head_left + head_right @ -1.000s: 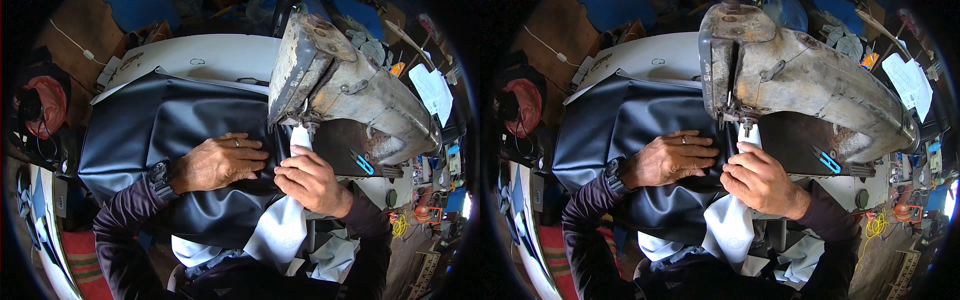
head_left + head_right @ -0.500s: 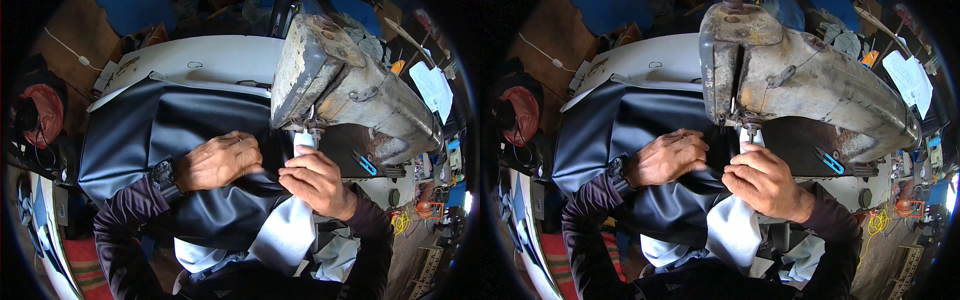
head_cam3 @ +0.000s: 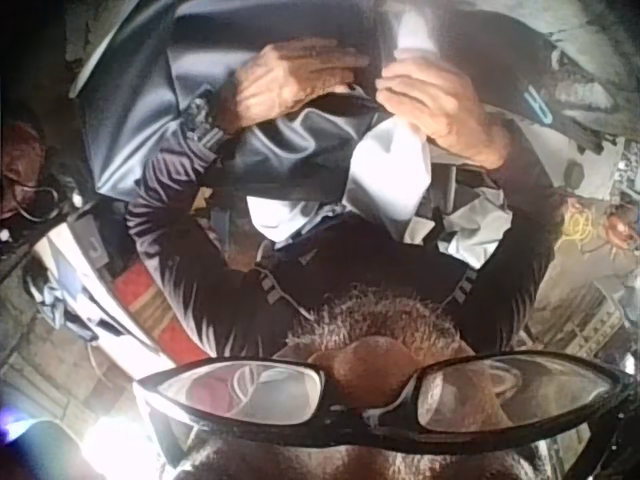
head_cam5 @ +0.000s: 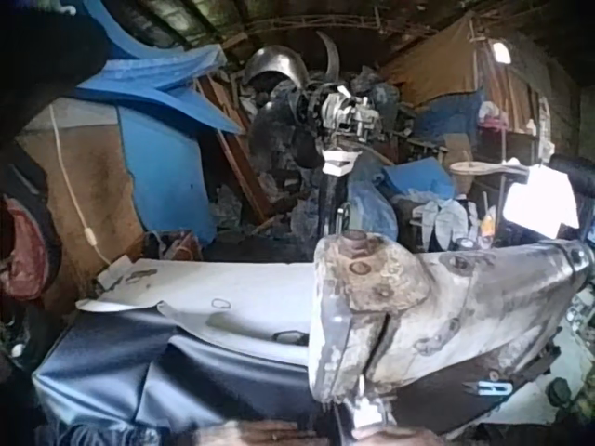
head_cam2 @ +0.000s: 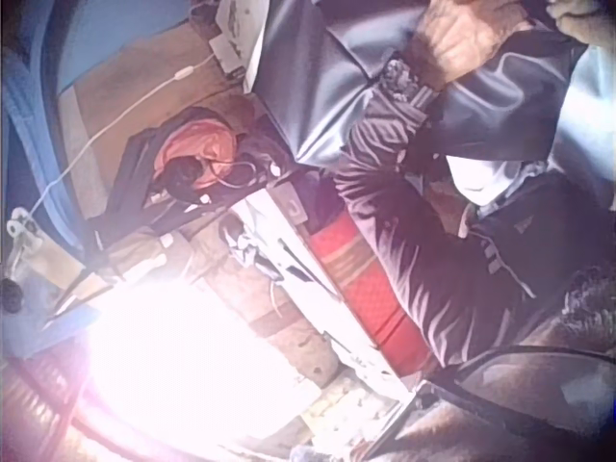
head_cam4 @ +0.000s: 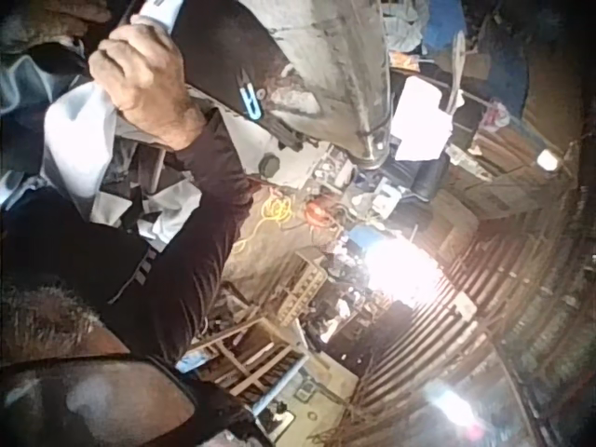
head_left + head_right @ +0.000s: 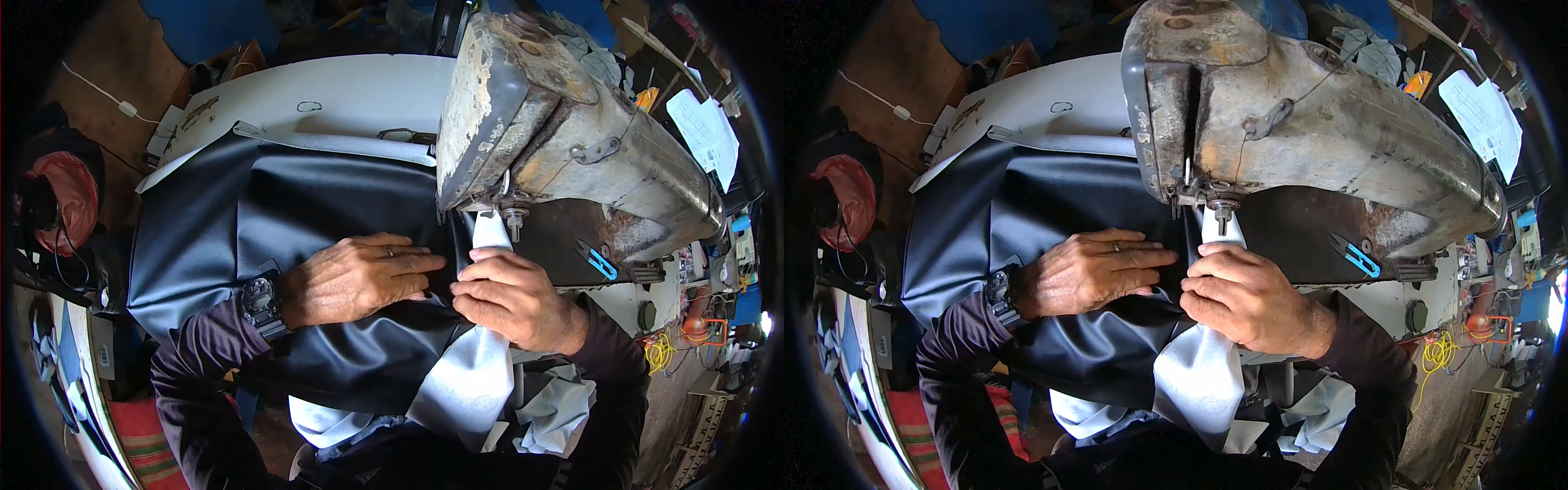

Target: Sew pieces of black and white upholstery material together using an industrial sewing machine.

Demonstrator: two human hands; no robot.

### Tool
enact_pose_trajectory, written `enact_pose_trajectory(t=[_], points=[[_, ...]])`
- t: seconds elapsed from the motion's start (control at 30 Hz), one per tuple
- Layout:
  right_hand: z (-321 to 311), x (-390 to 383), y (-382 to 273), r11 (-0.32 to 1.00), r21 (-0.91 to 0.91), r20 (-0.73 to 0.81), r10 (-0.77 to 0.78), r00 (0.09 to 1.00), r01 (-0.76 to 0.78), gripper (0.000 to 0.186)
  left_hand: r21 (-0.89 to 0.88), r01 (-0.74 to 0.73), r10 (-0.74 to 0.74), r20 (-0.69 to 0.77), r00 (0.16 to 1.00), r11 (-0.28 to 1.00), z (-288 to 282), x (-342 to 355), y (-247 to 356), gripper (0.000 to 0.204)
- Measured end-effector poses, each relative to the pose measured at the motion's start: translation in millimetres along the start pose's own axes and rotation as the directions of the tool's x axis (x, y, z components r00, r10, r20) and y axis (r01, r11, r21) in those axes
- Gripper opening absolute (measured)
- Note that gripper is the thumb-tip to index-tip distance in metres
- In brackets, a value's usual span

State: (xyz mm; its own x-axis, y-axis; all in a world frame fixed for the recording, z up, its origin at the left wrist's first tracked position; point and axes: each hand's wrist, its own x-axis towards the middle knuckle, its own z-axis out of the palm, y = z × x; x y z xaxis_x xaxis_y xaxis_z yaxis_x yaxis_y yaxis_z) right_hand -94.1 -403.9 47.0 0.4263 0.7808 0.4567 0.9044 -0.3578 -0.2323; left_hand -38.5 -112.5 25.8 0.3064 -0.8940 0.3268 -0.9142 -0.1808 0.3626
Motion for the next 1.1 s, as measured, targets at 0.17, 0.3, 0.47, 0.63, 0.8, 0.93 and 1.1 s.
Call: enact_pose_trajectory(t=[0.17,0.3,0.47,0.63,0.8,0.93,1.1], points=[[-2.5,3.5,-1.1,1.000,-0.010,0.029,-0.004,1.000,0.005,0.019,0.073,-0.044,0.043,0.015,0.999,0.996,-0.3,-1.9,-3.9,0.029],[-3.2,1.4,1.0,0.999,-0.044,0.031,-0.001,1.000,0.003,0.019,0.091,-0.059,0.057,0.020,0.998,0.994,0.0,0.2,-7.0,0.030],[0.0,1.5,5.8,0.998,-0.060,0.038,0.026,0.999,-0.023,0.018,0.108,-0.093,0.092,0.016,0.996,0.990,2.3,2.7,-15.9,0.029],[-1.0,1.7,10.1,0.994,-0.103,0.037,0.032,0.999,-0.028,0.017,0.131,-0.100,0.101,0.004,0.995,0.986,-0.2,5.4,-18.8,0.027],[0.4,5.3,14.8,0.993,-0.112,0.020,0.049,0.999,-0.046,0.017,0.162,-0.118,0.118,0.010,0.993,0.980,-3.3,8.5,-27.7,0.028],[1.6,5.3,19.1,0.991,-0.121,0.022,0.060,0.998,-0.057,0.018,0.167,-0.100,0.105,-0.021,0.994,0.981,-3.3,11.9,-32.2,0.030],[4.7,7.7,23.1,0.989,-0.129,0.010,0.078,0.997,-0.076,0.019,0.190,-0.145,0.155,-0.041,0.987,0.971,-7.2,15.6,-42.9,0.030]])
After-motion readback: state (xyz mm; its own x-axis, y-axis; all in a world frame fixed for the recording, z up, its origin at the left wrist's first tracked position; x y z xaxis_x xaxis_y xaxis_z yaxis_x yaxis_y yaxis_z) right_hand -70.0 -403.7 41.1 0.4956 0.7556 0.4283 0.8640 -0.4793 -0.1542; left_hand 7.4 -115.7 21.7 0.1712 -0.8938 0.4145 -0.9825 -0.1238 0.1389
